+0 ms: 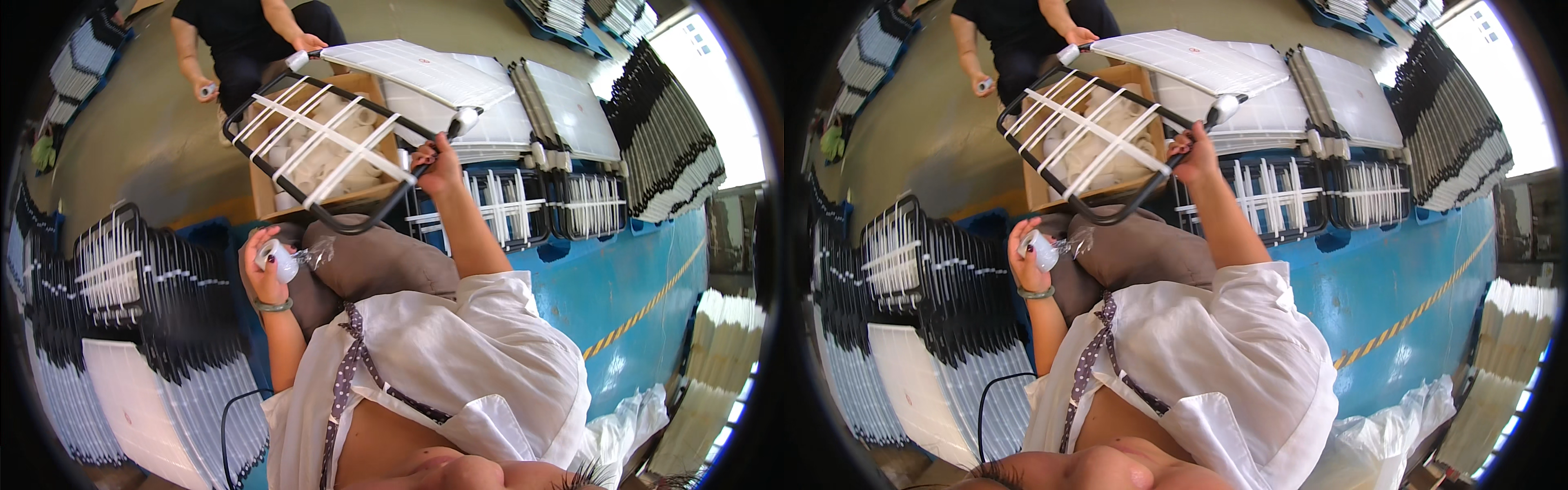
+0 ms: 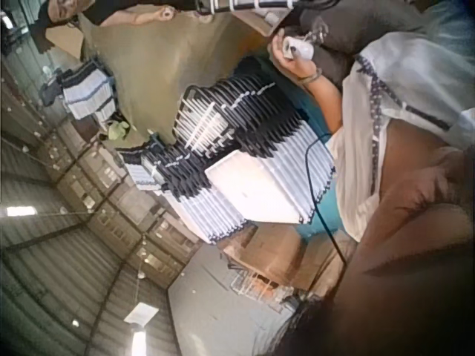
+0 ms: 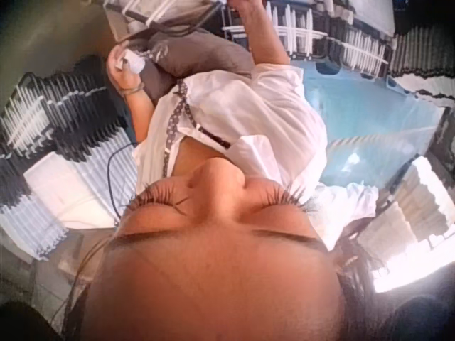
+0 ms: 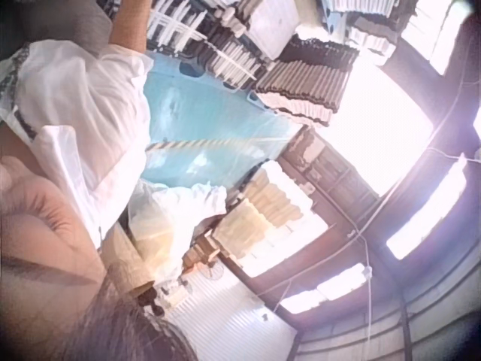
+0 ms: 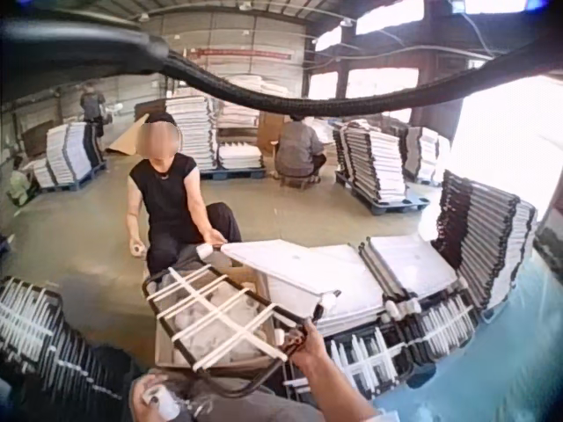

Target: The person attaches protective foam sleeves onto the corners and edges of metal frames by hand, taking the foam pieces from a box and sliding them onto the frame bars.

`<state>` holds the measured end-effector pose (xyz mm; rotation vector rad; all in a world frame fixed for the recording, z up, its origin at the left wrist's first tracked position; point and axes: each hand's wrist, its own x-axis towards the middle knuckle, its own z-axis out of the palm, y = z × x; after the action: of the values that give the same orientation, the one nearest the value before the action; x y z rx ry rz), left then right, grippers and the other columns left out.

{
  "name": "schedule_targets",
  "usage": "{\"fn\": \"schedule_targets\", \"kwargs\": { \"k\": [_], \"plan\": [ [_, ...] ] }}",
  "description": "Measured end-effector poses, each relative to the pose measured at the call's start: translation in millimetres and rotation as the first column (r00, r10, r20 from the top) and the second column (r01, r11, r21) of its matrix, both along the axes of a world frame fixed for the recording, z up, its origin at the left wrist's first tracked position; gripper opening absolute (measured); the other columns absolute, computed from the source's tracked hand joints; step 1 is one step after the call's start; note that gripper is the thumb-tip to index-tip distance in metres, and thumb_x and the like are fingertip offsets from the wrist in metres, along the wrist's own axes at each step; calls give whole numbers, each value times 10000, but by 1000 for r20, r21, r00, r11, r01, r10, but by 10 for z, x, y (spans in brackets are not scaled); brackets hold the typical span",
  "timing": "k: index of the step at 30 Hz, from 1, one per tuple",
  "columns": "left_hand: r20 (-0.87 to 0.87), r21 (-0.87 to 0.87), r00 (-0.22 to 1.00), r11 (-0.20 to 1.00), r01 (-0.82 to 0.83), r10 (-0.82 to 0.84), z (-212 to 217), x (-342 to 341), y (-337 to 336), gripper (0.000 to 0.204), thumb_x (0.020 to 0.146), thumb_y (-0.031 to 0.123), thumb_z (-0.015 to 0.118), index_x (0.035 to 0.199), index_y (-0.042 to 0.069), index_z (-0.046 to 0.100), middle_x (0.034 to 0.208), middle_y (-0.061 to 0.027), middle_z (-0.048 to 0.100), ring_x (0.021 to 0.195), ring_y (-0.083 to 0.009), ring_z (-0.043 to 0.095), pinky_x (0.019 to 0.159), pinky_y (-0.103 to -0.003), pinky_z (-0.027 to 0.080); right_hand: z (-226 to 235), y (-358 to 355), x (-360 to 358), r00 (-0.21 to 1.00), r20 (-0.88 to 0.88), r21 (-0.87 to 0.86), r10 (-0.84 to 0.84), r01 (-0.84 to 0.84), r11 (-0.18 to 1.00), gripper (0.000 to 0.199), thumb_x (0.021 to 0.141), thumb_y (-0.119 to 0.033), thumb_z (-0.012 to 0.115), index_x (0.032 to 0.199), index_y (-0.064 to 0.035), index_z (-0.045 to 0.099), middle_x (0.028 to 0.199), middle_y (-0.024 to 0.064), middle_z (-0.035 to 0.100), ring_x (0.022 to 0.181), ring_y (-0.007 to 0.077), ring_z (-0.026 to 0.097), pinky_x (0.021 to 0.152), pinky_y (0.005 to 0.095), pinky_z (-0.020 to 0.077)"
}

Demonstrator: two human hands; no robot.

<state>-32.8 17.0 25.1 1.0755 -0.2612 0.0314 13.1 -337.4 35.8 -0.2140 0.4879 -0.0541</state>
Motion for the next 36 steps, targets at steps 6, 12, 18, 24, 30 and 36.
{"fn": "schedule_targets", "kwargs": {
  "k": [6,12,18,24,30,36],
  "plan": [
    [-98,-123,986,984,126,-138,197,37,-138,657,795,296,540,1328,53,240,1385,-213,208,705,-190,562,662,-298,471,-12,-1457,-883,966,204,200,161,-202,959,379,865,-399,468,707,-56,450,512,-45,299,472,70,295,426,195,275],
    [-265,-240,905,932,273,-333,223,377,-227,640,810,281,501,1334,37,225,1382,-210,206,692,-190,571,641,-295,480,-371,-2107,-1836,968,-142,87,206,-195,977,336,863,-397,477,769,-74,464,509,-59,318,446,59,315,428,193,295],
    [-588,-191,657,870,454,-472,14,868,-411,544,812,231,470,1284,8,319,1298,-194,337,662,-232,561,615,-344,482,-326,-2253,-1854,729,-653,-623,-206,-362,694,194,866,-283,505,813,-111,431,505,-40,331,364,63,331,397,277,382],
    [-614,-94,551,746,660,-565,-83,1047,-951,437,799,150,497,1205,4,428,1189,-132,445,899,-193,514,595,-355,497,-55,-2746,-1660,762,-617,-750,-197,-493,442,197,829,-207,565,874,-126,391,565,-17,373,394,85,363,386,319,413],
    [-706,-151,405,683,715,-580,-442,1263,-1133,418,818,173,473,1185,-17,415,1247,-181,418,898,-238,541,574,-360,504,155,-3075,-1374,682,-729,-625,-57,-630,460,157,834,-140,552,765,-103,416,487,-16,329,394,103,328,380,321,376],
    [-546,-163,605,782,601,-579,-189,981,-1144,410,818,133,460,1196,-14,401,1179,-186,481,623,-215,580,598,-319,508,-114,-3844,-1381,598,-801,-562,-4,-750,347,150,765,-145,618,753,-88,480,493,-4,358,403,126,357,408,345,364]
  ]
}}
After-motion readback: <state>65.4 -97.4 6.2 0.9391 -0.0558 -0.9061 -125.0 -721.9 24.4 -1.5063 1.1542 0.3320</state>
